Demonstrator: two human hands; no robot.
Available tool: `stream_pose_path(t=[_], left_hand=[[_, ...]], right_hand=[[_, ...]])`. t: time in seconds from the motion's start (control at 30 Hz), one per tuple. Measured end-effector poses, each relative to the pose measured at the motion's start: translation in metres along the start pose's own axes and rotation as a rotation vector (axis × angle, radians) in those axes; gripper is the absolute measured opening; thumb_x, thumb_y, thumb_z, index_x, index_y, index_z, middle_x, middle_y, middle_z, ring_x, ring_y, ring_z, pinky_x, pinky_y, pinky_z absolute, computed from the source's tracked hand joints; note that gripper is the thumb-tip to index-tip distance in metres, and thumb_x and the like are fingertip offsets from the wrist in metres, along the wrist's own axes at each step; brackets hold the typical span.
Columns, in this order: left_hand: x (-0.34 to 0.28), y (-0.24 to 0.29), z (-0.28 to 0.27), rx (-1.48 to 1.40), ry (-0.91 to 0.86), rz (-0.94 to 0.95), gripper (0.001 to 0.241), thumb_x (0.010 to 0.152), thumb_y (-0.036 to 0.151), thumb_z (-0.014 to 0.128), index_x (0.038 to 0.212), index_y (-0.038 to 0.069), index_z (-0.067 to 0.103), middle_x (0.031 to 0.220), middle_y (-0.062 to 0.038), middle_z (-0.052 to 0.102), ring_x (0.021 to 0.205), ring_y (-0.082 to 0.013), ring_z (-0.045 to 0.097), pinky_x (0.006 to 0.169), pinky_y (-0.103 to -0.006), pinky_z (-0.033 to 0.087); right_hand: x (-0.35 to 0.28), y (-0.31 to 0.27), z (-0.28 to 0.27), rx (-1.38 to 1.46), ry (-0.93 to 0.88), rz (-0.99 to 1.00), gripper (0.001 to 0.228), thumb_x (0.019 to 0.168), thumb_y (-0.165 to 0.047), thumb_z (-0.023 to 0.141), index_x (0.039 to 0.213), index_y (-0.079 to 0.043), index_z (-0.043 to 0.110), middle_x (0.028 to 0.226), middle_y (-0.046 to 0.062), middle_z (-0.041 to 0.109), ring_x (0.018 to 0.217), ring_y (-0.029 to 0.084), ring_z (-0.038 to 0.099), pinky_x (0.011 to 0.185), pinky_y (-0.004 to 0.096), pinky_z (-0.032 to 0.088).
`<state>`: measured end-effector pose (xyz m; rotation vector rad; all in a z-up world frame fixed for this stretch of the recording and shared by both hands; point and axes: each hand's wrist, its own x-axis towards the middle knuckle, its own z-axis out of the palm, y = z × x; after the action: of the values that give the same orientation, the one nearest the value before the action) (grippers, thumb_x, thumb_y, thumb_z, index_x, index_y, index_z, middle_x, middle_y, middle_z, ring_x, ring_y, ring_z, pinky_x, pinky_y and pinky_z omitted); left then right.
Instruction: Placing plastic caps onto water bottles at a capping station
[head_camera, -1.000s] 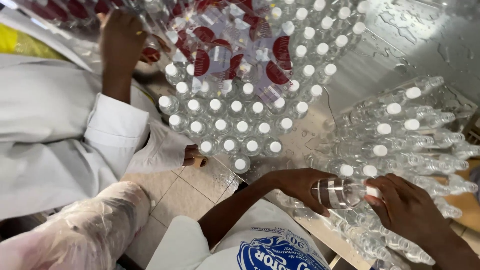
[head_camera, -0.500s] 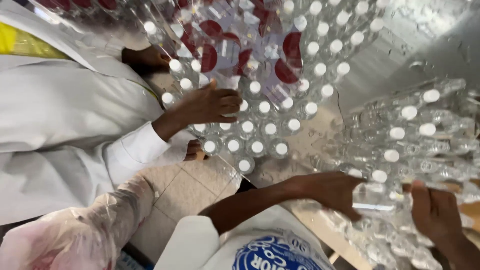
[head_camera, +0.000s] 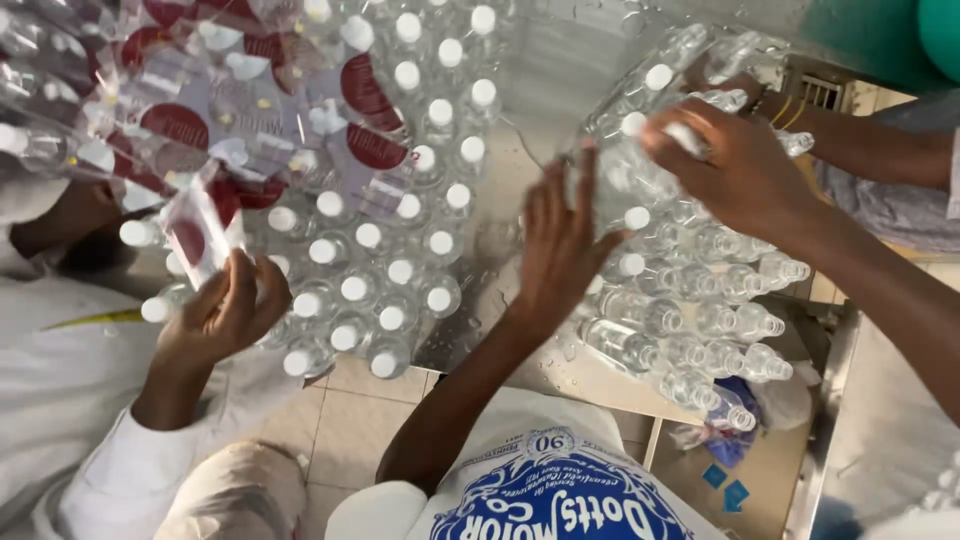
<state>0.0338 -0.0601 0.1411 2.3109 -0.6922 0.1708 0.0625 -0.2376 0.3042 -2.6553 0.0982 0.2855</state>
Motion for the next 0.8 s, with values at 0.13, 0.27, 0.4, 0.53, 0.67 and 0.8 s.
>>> stream_pose_path(t=[0.13,0.27,0.4,0.53,0.67,0.8], left_hand=[[-0.021,-0.021,-0.026,-0.239,-0.1,-0.05,0.105,0.106,0.07,0.05,0.177,0.011,-0.001,0.183,-0.03,0.012,0.17,-0.0519,0.021,0.133,-0.0718,0.025],[-0.078,-0.039,-0.01,-0.367,-0.167,-0.025,0.083,0.117,0.06,0.038,0.177,0.016,0.002,0.184,-0.024,0.015,0.171,-0.0424,0.021,0.134,-0.0677,0.028],[-0.117,-0.066,0.026,-0.448,-0.314,-0.238,0.093,0.1,0.006,0.07,0.173,0.007,0.014,0.178,-0.025,0.025,0.162,-0.0459,0.033,0.127,-0.0573,0.041],[-0.123,-0.092,0.07,-0.531,-0.195,-0.077,0.09,0.095,-0.008,0.069,0.171,0.005,0.022,0.173,-0.024,0.038,0.162,-0.0451,0.036,0.137,-0.0564,0.034],[-0.107,-0.102,0.102,-0.443,-0.316,0.063,0.11,0.085,0.008,0.092,0.172,0.011,0.025,0.179,-0.016,0.033,0.168,-0.0411,0.026,0.138,-0.0578,0.028],[-0.108,-0.119,0.126,-0.586,-0.225,0.071,0.093,0.076,0.024,0.104,0.154,0.011,0.055,0.152,-0.01,0.063,0.145,-0.0315,0.06,0.13,-0.0509,0.042]], right_hand=[[0.102,0.017,0.059,-0.154,0.331,-0.401,0.032,0.114,-0.043,0.072,0.11,-0.012,0.072,0.099,0.007,0.077,0.09,0.033,0.073,0.075,0.046,0.051],[0.209,0.05,0.145,-0.226,0.348,-0.418,0.035,0.106,-0.044,0.079,0.102,-0.011,0.069,0.089,0.008,0.078,0.076,0.034,0.073,0.061,0.053,0.054],[0.25,0.06,0.19,-0.092,0.354,-0.443,0.029,0.107,-0.036,0.083,0.107,-0.01,0.072,0.08,0.008,0.076,0.067,0.03,0.071,0.058,0.05,0.052],[0.238,0.071,0.19,0.087,0.232,-0.548,0.038,0.125,-0.031,0.07,0.102,-0.006,0.053,0.079,0.006,0.054,0.069,0.025,0.052,0.067,0.044,0.04],[0.15,0.042,0.12,0.195,0.065,-0.526,0.036,0.125,-0.038,0.065,0.113,-0.005,0.056,0.1,0.011,0.057,0.085,0.026,0.053,0.077,0.042,0.044],[0.026,0.002,0.059,0.077,-0.198,-0.474,0.038,0.111,-0.025,0.064,0.136,0.004,0.064,0.132,0.031,0.068,0.118,0.049,0.067,0.097,0.059,0.054]])
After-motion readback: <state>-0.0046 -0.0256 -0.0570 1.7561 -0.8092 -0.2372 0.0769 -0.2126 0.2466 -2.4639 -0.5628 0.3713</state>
